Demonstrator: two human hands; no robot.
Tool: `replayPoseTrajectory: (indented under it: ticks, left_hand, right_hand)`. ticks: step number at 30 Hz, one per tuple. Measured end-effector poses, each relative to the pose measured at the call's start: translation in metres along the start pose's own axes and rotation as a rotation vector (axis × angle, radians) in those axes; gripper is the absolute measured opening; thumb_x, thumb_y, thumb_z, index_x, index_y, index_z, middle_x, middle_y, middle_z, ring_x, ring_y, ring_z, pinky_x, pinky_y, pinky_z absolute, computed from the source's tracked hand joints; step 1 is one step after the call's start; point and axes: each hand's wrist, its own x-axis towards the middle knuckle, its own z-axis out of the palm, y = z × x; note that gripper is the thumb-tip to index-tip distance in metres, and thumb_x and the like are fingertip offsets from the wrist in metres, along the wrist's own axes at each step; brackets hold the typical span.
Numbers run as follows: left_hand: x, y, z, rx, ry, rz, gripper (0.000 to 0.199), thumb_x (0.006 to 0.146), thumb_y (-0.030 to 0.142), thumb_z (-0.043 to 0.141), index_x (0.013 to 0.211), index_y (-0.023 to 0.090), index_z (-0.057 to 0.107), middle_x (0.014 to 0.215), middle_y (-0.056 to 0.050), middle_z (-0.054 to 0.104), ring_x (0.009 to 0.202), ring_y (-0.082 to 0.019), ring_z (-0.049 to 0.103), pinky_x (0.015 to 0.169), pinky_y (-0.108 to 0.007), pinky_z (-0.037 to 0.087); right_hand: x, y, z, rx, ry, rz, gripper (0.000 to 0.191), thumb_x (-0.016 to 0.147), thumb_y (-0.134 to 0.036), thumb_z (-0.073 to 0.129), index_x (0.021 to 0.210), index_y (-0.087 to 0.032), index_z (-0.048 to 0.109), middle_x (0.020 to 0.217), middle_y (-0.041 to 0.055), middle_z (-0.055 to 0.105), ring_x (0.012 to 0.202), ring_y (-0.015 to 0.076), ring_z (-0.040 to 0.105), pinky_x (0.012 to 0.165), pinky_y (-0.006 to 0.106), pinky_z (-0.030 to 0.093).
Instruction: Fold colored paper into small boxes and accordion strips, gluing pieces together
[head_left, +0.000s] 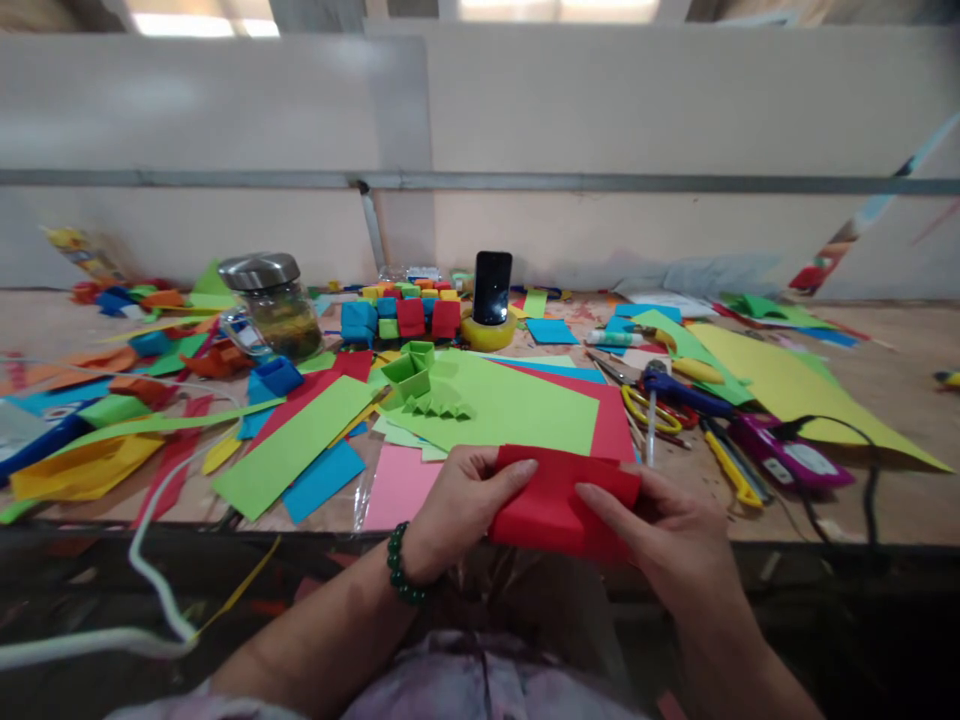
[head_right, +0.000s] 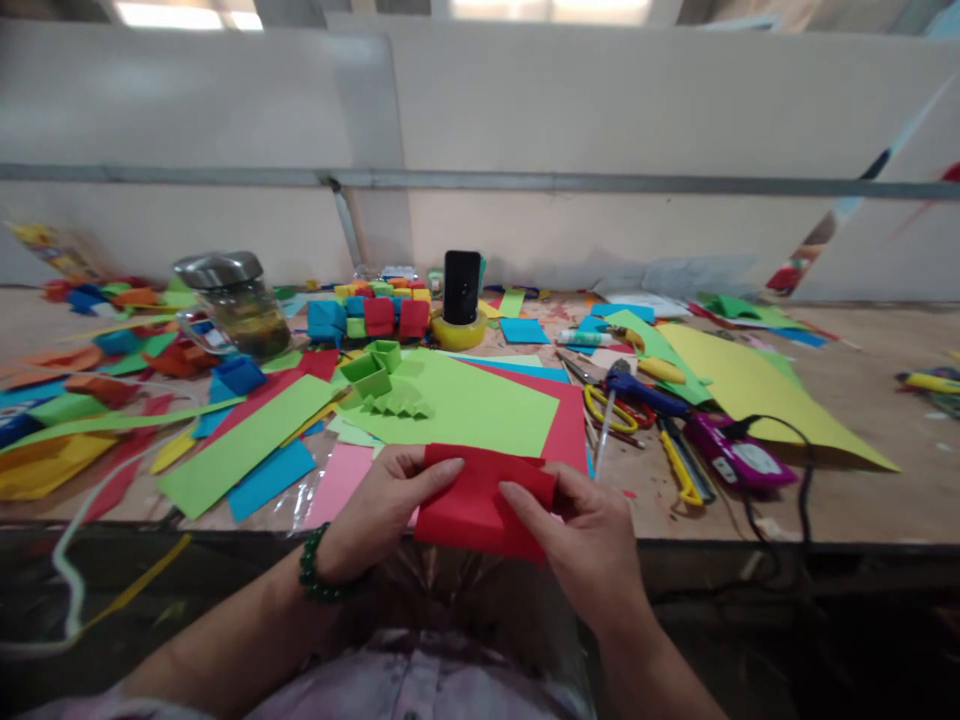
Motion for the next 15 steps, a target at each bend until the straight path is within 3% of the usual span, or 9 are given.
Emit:
replayPoseTrajectory:
  ticks: [15]
  left_hand:
    - [0.0002, -0.0015, -0.0003, -0.046, 0.022, -0.001, 0.034, 0.075, 0.043, 0.071, 0.086, 0.011, 0.074, 0.078, -0.006, 0.072, 0.066, -0.014, 0.061, 0.062, -0.022, 0.045]
  right_hand:
    - [-0.0018, 0.0025, 0.0026, 0.056, 0.011, 0.016, 0.029, 0.07, -0.042, 0.073, 0.083, -0.016, 0.073, 0.071, 0.0041, 0.071, 0.062, 0.0195, 0.064, 0.054, 0.028, 0.053]
